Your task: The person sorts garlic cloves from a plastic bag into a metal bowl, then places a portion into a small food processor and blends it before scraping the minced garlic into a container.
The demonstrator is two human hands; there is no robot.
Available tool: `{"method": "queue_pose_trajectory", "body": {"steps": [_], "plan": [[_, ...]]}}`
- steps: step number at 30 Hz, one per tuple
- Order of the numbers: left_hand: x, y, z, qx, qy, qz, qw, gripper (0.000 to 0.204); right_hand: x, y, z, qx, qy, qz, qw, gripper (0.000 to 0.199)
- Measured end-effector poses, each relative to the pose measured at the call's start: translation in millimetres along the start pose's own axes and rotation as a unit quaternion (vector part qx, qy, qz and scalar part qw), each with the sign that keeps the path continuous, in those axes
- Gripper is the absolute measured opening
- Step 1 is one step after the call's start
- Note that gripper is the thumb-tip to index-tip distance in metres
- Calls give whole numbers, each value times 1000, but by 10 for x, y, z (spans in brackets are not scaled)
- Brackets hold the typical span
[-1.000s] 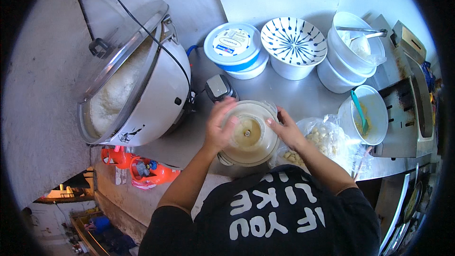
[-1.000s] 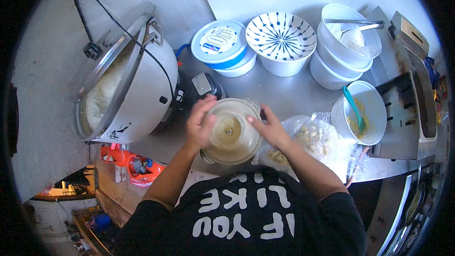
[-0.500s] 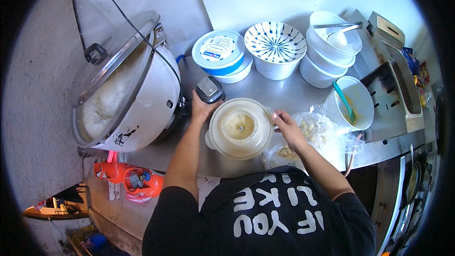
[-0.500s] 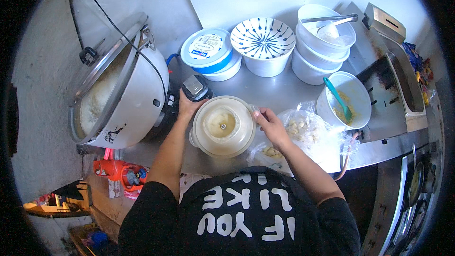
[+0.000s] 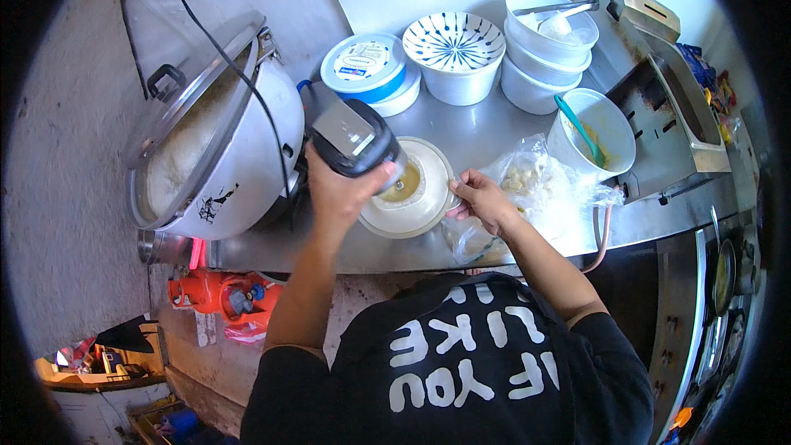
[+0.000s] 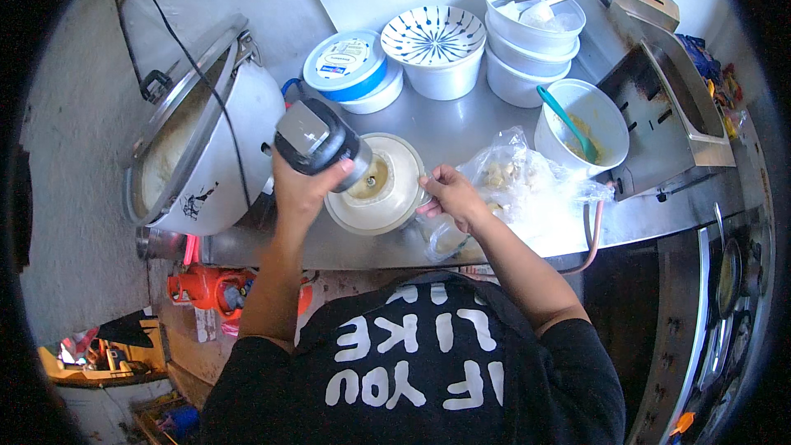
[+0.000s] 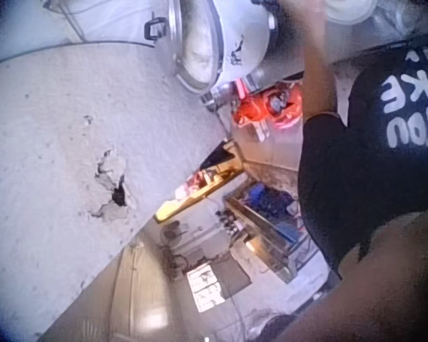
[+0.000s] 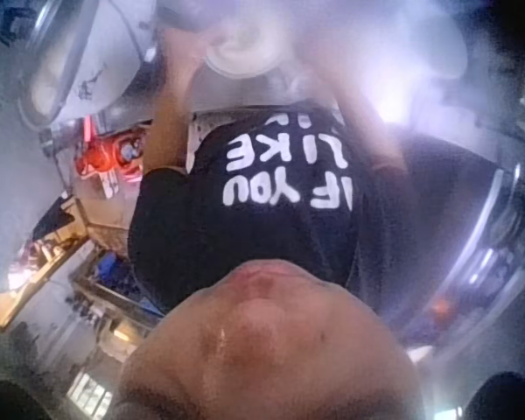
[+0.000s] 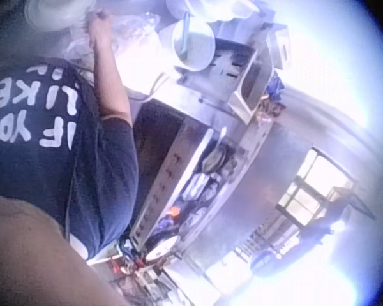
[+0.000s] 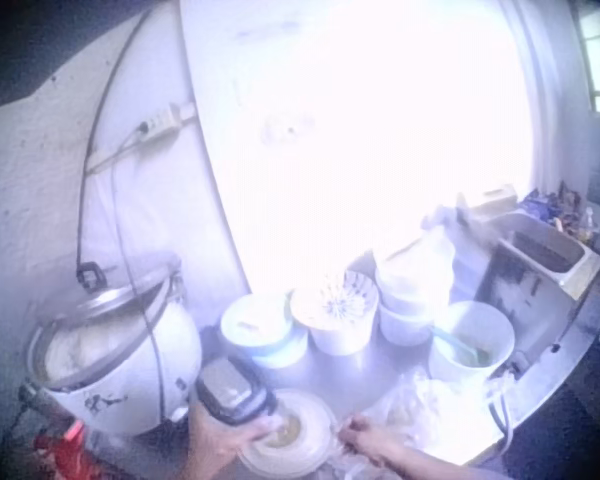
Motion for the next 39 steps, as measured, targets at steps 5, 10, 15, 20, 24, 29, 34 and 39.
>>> {"method": "queue_pose_trajectory", "body": {"steps": [5,10,15,20,24,29,34,39], "plan": [[227,107,381,-52,88,-157,982,90,-108,151,139,49,4,20,999,23],[380,201,319,-20,56,-227,972,87,-116,2,155,31,-21,49,998,25],[480,40,233,155,60,-182,969,70,-144,128,157,29,-31,70,997,27],[655,-165,98,199,-68,-196,958,75,-68,81,272,-47,-77,168,982,26],[552,-136,318,211,97,-98,968,96,273,106,1063,-307,-352,344,815,26],[813,-909,1646,205,-115,-196,952,21,-936,-202,2077,-228,-60,486,841,29],[1998,-1508,3580,237,-513,-183,804,31,-2466,59,2759,-112,210,339,910,38],[1741,-1371,2797,95,-271,-294,912,23,-2092,20,2580,-308,157,353,870,25]]}}
Point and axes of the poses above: each hand's wrist, its own z-axis away from the middle knuckle, its own y-axis out of the palm, x = y × z, the point moved 7 cm from there along -z, towards the middle knuckle, and after that the axes turned 11 degrees about z, right-handed, at the moved point
